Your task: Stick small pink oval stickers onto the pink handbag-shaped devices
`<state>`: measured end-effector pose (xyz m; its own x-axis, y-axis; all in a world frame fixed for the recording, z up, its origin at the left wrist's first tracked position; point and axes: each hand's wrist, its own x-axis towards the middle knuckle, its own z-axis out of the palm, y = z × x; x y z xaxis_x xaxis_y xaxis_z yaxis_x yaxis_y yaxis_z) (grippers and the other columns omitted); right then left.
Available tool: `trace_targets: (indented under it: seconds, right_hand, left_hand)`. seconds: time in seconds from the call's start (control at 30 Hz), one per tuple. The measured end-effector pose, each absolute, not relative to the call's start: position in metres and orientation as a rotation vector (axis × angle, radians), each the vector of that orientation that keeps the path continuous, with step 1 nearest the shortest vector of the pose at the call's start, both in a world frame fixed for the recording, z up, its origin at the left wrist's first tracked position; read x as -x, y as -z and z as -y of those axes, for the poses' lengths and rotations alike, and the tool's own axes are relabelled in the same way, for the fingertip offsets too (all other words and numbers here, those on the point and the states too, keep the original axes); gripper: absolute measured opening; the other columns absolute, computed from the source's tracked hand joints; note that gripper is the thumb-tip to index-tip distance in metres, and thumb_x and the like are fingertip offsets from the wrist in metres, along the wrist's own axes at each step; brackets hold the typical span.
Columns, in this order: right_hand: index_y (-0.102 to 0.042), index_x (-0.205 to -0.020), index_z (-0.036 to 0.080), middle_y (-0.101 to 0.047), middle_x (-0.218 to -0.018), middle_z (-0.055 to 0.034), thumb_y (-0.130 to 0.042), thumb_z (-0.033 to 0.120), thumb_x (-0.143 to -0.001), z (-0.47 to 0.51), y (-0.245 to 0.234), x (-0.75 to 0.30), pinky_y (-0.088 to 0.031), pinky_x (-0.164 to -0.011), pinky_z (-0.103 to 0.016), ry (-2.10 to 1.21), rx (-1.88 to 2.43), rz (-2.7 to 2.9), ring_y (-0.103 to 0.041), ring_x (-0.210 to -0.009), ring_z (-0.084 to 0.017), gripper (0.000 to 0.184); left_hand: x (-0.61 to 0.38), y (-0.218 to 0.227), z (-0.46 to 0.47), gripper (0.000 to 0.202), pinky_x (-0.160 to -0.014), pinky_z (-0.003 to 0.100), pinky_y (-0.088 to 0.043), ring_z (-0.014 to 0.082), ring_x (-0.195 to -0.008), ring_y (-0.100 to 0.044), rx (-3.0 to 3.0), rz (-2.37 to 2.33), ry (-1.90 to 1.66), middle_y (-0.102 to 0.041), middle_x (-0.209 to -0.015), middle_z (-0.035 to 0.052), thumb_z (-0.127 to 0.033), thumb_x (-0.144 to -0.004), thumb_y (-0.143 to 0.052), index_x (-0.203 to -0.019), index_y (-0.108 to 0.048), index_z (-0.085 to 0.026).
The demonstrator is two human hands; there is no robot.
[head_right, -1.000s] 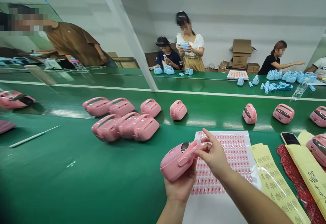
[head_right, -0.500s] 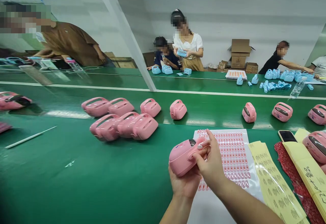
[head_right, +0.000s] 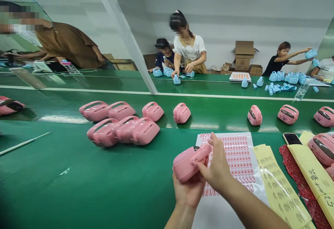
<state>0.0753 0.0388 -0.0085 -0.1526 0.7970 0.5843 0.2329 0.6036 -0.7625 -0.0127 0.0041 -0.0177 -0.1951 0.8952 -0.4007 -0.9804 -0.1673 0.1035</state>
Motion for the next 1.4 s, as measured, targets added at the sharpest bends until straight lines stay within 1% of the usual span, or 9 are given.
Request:
trace_targets:
  seconds: [0.13, 0.33, 0.5, 0.6, 0.77, 1.03, 1.13, 1.23, 1.4]
  right_hand:
    - [-0.023, -0.138, 0.026, -0.042, -0.13, -0.0126, -0.067, 0.03, -0.07, -0.046, 0.004, -0.071, -0.039, -0.097, -0.049, -1.036, 0.938, 1.561, -0.05, -0.112, -0.026, 0.081]
    - [-0.022, -0.139, 0.027, -0.043, -0.129, -0.0117, -0.064, 0.025, -0.073, -0.046, 0.019, -0.065, -0.037, -0.098, -0.049, -1.046, 0.864, 1.59, -0.053, -0.096, -0.02, 0.078]
    - [-0.026, -0.136, 0.025, -0.053, -0.116, -0.0101, -0.058, 0.015, -0.074, -0.098, 0.047, -0.063, -0.049, -0.084, -0.041, -1.295, 0.883, 1.676, -0.061, -0.09, -0.018, 0.07]
    - [-0.034, -0.131, 0.02, -0.051, -0.11, -0.0112, -0.048, 0.006, -0.076, -0.145, 0.057, -0.055, -0.048, -0.084, -0.044, -1.192, 1.17, 1.64, -0.061, -0.09, -0.018, 0.059]
    - [-0.042, -0.128, 0.018, -0.045, -0.114, -0.0125, -0.047, -0.007, -0.064, -0.176, 0.062, -0.035, -0.041, -0.092, -0.047, -1.089, 1.214, 1.683, -0.058, -0.09, -0.019, 0.069]
    - [-0.037, -0.131, 0.023, -0.048, -0.11, -0.0076, -0.045, -0.004, -0.065, -0.167, 0.053, -0.035, -0.043, -0.09, -0.042, -1.08, 1.145, 1.633, -0.058, -0.078, -0.014, 0.072]
    - [-0.025, -0.135, 0.021, -0.048, -0.11, -0.0081, -0.052, 0.006, -0.07, -0.162, 0.036, -0.049, -0.048, -0.082, -0.041, -1.116, 1.156, 1.538, -0.06, -0.072, -0.012, 0.072]
    - [-0.029, -0.13, 0.023, -0.052, -0.102, -0.0038, -0.06, 0.013, -0.069, -0.139, 0.009, -0.066, -0.052, -0.072, -0.034, -1.274, 0.999, 1.5, -0.062, -0.065, -0.011, 0.07]
    - [-0.039, -0.122, 0.028, -0.052, -0.1, -0.0002, -0.069, 0.016, -0.065, -0.08, -0.035, -0.096, -0.052, -0.061, -0.026, -1.636, 0.552, 1.555, -0.06, -0.062, -0.007, 0.066]
  left_hand:
    - [0.012, 0.023, -0.004, 0.036, -0.061, 0.029, -0.056, 0.0207, -0.068, -0.069, 0.284, -0.347, -1.717, -0.072, -0.08, 0.0086, -0.032, -0.081, -0.044, -0.11, -0.059, -0.017]
    - [0.015, 0.035, -0.003, 0.035, -0.064, 0.03, -0.056, 0.0207, -0.07, -0.069, 0.299, -0.384, -1.691, -0.071, -0.085, 0.0121, -0.033, -0.08, -0.046, -0.106, -0.058, -0.013]
    - [0.045, 0.056, -0.001, 0.036, -0.072, 0.037, -0.057, 0.0257, -0.083, -0.069, 0.054, -0.296, -1.787, -0.072, -0.096, 0.01, -0.038, -0.075, -0.056, -0.106, -0.06, -0.021]
    - [0.064, 0.064, 0.003, 0.047, -0.079, 0.039, -0.055, 0.0268, -0.092, -0.066, -0.12, -0.239, -1.821, -0.068, -0.108, 0.0088, -0.043, -0.07, -0.064, -0.114, -0.056, -0.026]
    - [0.069, 0.063, 0.013, 0.041, -0.072, 0.04, -0.056, 0.0257, -0.089, -0.067, -0.118, -0.451, -1.891, -0.072, -0.098, 0.0007, -0.04, -0.072, -0.066, -0.112, -0.058, -0.036]
    - [0.064, 0.061, 0.011, 0.06, -0.074, 0.036, -0.054, 0.0256, -0.089, -0.065, -0.292, -0.858, -1.851, -0.072, -0.094, 0.0035, -0.039, -0.054, -0.08, -0.11, -0.061, -0.025]
    - [0.058, 0.055, 0.011, 0.073, -0.072, 0.031, -0.054, 0.0253, -0.092, -0.064, -0.475, -0.953, -1.909, -0.068, -0.105, 0.0055, -0.031, -0.046, -0.085, -0.114, -0.058, -0.025]
    - [0.049, 0.046, 0.013, 0.091, -0.076, 0.027, -0.052, 0.0273, -0.099, -0.061, -0.708, -1.069, -1.938, -0.065, -0.108, 0.0085, -0.011, -0.031, -0.086, -0.116, -0.058, -0.022]
    - [0.05, 0.044, 0.011, 0.084, -0.098, 0.038, -0.038, 0.0346, -0.121, -0.045, -0.819, -1.039, -1.796, -0.065, -0.11, 0.0126, 0.004, -0.02, -0.081, -0.1, -0.066, -0.018]
